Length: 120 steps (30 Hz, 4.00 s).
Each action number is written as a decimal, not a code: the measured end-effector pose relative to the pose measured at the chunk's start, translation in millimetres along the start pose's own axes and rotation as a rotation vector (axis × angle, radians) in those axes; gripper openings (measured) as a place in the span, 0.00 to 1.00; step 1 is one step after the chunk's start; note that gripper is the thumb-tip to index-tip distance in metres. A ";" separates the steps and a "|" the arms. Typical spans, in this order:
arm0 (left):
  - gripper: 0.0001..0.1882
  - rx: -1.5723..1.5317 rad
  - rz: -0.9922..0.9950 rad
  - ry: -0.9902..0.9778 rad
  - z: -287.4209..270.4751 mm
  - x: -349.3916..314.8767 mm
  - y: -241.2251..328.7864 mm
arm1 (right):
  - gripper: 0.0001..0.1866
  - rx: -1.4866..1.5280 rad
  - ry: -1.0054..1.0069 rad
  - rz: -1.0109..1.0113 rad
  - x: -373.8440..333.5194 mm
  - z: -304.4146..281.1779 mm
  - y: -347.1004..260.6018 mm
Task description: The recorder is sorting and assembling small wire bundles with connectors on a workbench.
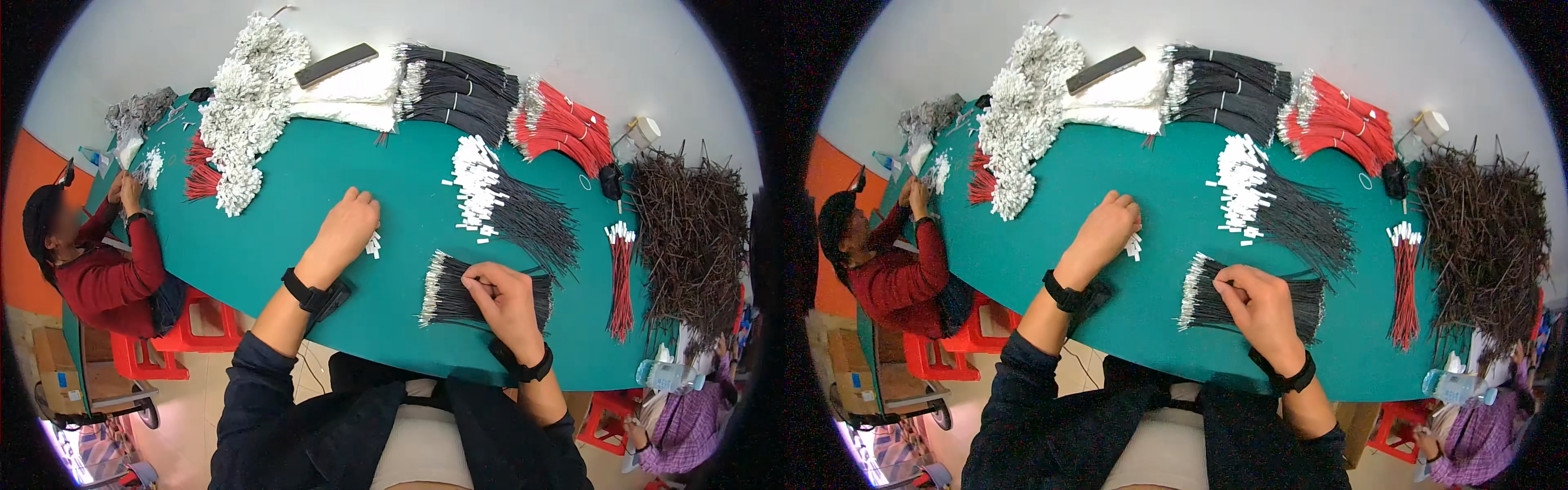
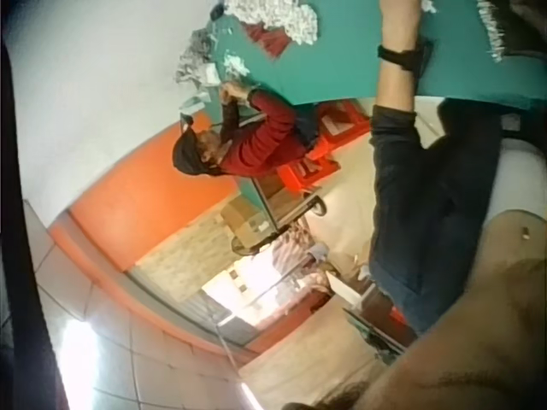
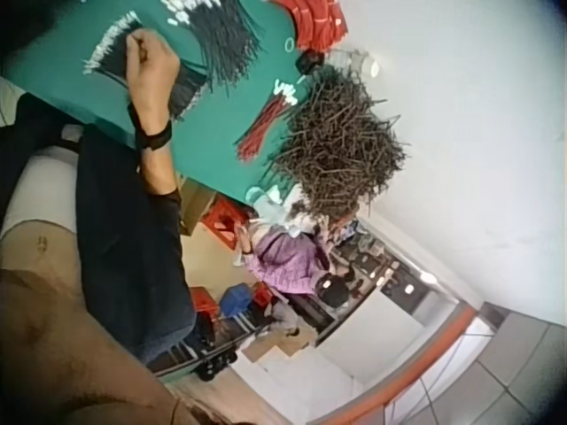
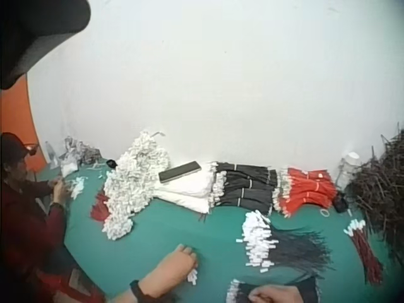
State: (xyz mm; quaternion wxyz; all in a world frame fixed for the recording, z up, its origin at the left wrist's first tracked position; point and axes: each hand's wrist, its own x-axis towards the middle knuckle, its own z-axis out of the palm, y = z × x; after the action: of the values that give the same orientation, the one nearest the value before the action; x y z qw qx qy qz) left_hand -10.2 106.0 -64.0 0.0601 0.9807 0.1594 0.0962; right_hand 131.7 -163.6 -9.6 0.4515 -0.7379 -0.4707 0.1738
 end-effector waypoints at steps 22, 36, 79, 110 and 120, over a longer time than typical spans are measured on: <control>0.07 -1.866 -0.247 0.005 -44.4 -11.6 73.3 | 0.05 0.111 0.245 -0.096 0.0 -12.5 -38.4; 0.03 -1.899 -0.471 0.058 -40.7 -25.9 105.0 | 0.09 0.000 0.327 -0.169 -0.8 -11.8 -36.6; 0.08 -1.832 -0.424 0.170 -43.9 -31.8 117.3 | 0.03 0.060 0.299 -0.110 1.7 -8.0 -36.7; 0.07 -1.648 -0.371 0.131 -44.0 -35.9 127.4 | 0.05 0.054 0.211 -0.154 1.0 -6.6 -27.6; 0.09 -1.403 -0.352 0.127 -50.0 -27.2 104.2 | 0.03 -0.204 0.057 -0.192 20.3 -43.4 -27.6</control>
State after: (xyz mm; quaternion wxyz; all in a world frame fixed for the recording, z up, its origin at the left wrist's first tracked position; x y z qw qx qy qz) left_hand -14.6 3.4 -4.4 0.6801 0.6638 0.2187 0.2214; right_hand 156.5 -164.0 39.8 0.4018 -0.7362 -0.5413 0.0598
